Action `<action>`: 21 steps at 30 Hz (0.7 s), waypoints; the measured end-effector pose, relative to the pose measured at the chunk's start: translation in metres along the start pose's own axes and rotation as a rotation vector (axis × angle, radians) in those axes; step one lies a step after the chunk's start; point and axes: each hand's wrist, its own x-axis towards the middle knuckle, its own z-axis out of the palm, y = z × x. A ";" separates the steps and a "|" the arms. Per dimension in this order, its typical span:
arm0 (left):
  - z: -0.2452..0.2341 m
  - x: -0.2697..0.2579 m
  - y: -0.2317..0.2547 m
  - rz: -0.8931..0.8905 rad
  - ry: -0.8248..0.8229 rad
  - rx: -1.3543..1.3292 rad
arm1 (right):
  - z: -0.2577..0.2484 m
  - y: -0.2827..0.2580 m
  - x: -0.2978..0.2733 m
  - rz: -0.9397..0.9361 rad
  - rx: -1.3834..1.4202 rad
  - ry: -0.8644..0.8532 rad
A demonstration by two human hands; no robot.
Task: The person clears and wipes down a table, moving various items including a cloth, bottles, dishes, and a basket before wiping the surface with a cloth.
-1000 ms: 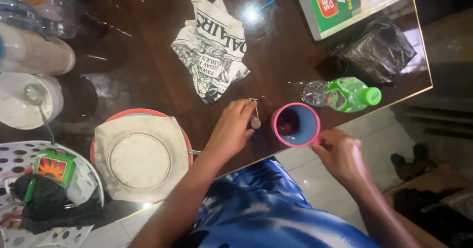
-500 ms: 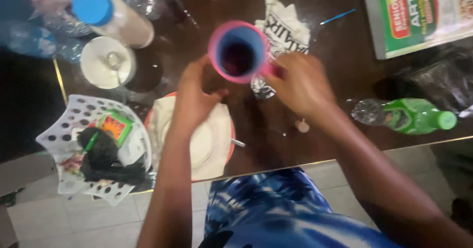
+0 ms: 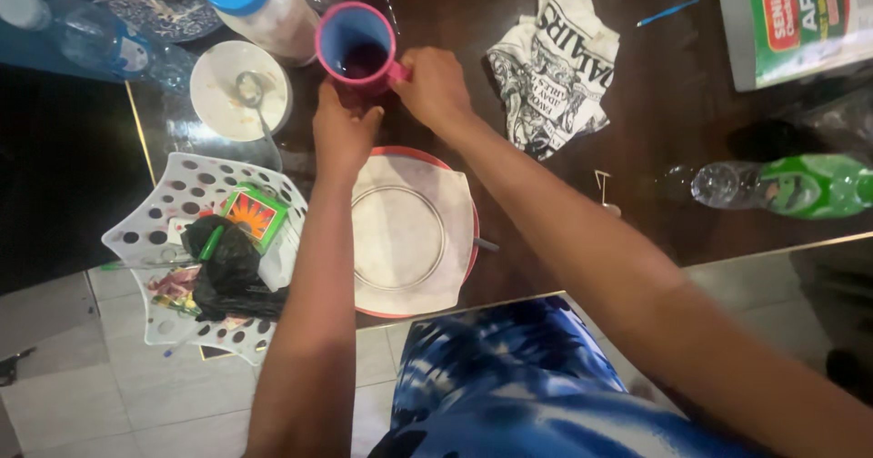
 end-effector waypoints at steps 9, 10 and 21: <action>0.009 -0.004 -0.024 -0.002 0.052 -0.048 | -0.012 -0.008 -0.037 0.019 0.259 0.079; 0.010 -0.007 -0.027 -0.008 0.074 0.015 | -0.022 -0.005 -0.051 0.016 0.214 0.101; 0.002 -0.068 0.033 0.038 0.132 0.030 | -0.158 0.006 -0.201 0.193 0.537 0.162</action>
